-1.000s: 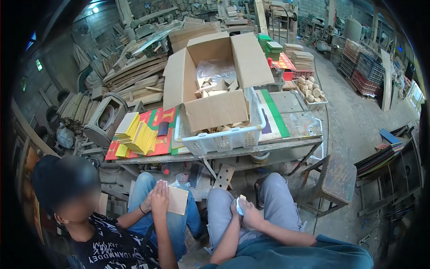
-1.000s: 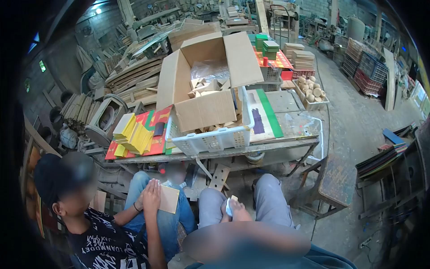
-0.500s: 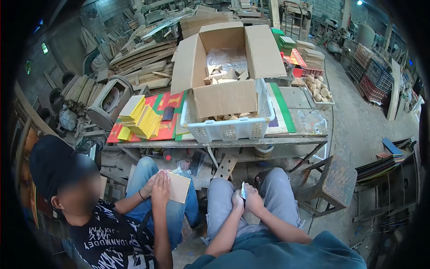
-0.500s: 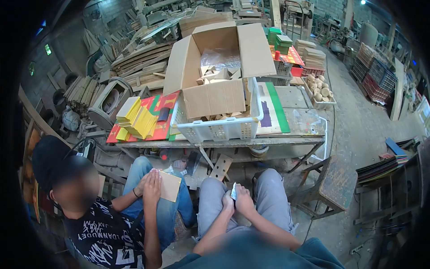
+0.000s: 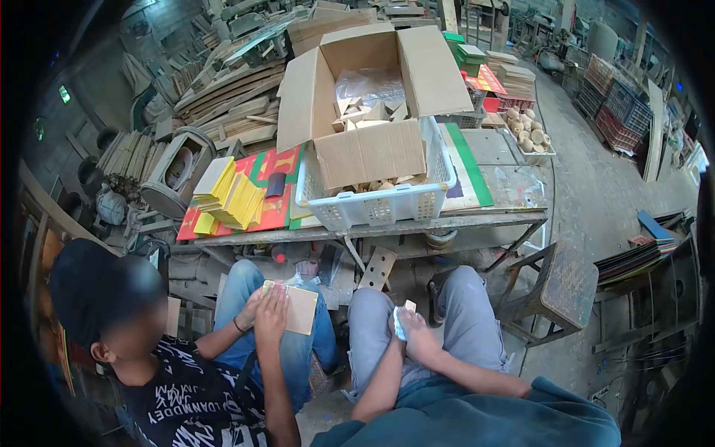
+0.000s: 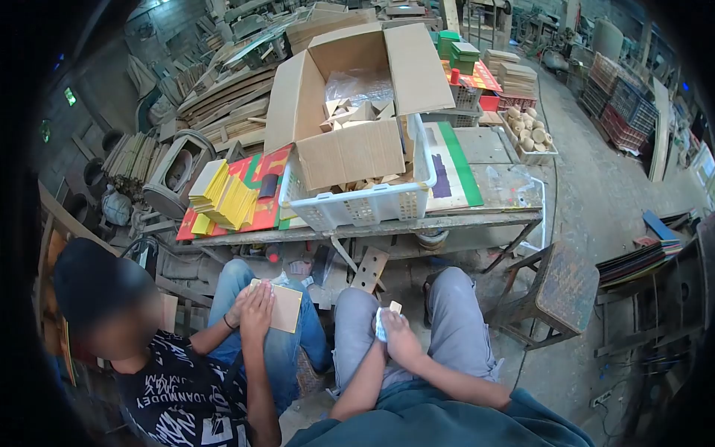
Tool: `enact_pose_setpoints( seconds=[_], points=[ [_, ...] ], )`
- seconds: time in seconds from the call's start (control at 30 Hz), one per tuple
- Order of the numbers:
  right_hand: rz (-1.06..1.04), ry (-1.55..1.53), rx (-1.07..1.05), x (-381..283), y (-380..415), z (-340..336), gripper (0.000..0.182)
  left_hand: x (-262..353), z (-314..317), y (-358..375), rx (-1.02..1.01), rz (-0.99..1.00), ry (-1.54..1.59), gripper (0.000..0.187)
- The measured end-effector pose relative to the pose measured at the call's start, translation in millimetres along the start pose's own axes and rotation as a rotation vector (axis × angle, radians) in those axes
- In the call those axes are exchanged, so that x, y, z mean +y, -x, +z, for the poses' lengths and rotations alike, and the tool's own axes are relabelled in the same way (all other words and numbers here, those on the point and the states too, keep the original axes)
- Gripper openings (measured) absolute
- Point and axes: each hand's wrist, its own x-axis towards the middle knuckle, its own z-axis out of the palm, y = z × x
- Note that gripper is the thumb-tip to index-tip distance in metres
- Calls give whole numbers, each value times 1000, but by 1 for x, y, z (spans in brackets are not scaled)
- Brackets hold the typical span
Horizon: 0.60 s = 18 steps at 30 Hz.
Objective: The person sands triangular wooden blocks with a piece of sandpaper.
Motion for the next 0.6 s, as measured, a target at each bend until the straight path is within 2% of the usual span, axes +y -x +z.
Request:
enact_pose_setpoints(
  seconds=[0.07, 0.13, 0.17, 0.2, 0.27, 0.33, 0.43, 0.5, 0.57, 0.6],
  points=[
    [-85, -4, 39, 1, 6, -4, 43, -14, -5, -3, -75, -31, 82, 28],
    [24, 1, 3, 18, -14, -3, 45, -27, -5, 3, -141, -59, 174, 33],
    [115, 1, -13, 27, -25, 1, 46, -21, 9, 8, 85, -69, -74, 33],
    [104, 43, -46, 34, -31, 8, 47, -18, 12, 14, 66, -52, -47, 33],
    [70, -13, -53, 8, -13, -12, 47, -20, 7, 16, 47, -22, -28, 32],
    [-95, 10, 17, 1, 3, -9, 48, -34, -23, -12, -99, -2, 82, 31],
    [60, -48, 21, 8, 1, -9, 49, -73, -85, -72, -515, -63, 323, 29],
    [105, 6, 48, 33, -18, 1, 51, -19, 7, 12, 95, -56, -51, 27],
    [94, 46, 43, 29, -15, 6, 53, -6, 18, 21, 90, -12, -89, 26],
    [67, -9, 17, 12, -5, -4, 53, -12, 0, 15, -229, -40, 149, 27]
  ],
)
